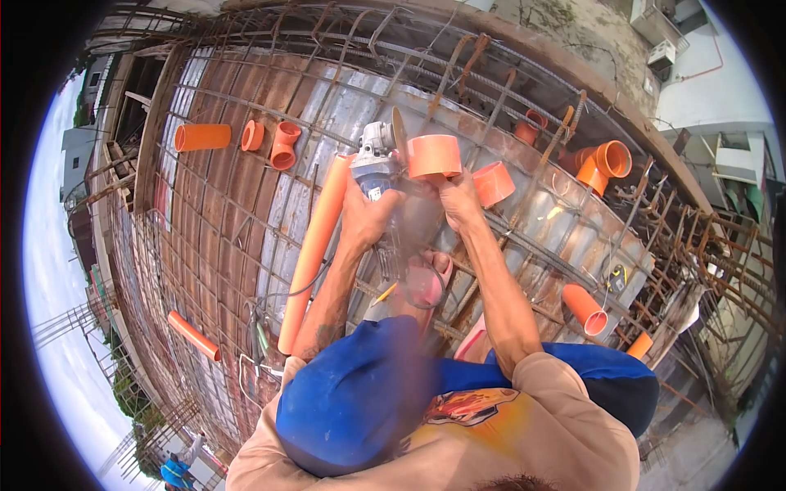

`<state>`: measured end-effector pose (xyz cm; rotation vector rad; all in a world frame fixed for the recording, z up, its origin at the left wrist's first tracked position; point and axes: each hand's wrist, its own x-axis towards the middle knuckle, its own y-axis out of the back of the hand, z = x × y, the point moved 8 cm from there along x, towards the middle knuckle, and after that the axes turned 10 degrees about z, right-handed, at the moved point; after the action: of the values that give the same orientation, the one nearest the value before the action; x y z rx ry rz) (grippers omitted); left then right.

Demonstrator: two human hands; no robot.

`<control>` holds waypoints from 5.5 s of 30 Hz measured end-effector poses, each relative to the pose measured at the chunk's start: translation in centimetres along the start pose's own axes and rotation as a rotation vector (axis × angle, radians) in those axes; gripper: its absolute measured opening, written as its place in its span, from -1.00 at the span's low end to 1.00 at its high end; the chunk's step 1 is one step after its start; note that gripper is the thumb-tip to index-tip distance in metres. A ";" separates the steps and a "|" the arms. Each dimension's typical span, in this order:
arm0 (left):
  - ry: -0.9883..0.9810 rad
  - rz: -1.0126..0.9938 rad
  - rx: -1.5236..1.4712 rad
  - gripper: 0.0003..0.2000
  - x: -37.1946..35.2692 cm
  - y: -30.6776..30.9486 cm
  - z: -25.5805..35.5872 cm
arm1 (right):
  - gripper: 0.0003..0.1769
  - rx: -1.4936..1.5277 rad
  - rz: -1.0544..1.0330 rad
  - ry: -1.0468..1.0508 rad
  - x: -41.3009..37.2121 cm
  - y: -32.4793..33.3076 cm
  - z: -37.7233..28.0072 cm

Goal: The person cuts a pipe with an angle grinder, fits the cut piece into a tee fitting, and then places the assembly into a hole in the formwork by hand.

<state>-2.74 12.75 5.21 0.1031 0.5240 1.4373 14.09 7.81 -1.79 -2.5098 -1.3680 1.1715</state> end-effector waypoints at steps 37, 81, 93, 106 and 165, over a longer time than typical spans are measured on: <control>0.005 0.108 0.153 -0.21 -1.8 0.6 1.7 | -0.81 -0.778 0.227 0.621 -1.4 0.9 -4.5; -0.057 0.017 0.178 -0.32 -0.1 -0.1 2.6 | -0.86 -0.173 0.013 0.151 1.5 2.2 -0.6; -0.027 0.021 0.161 -0.17 0.2 0.5 1.2 | -0.54 -0.739 0.227 0.500 0.9 2.5 -2.6; 0.036 0.045 0.049 -0.23 -2.4 -1.0 2.9 | -0.70 -0.660 0.350 0.557 0.3 3.8 -7.1; -0.064 0.018 0.028 -0.27 -0.6 -0.3 2.2 | -0.88 -0.720 0.321 0.748 -2.6 1.1 -8.2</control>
<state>-1.59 12.69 7.16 0.1765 0.4919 1.4395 19.22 7.62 5.21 -3.1716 -1.3131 -0.3913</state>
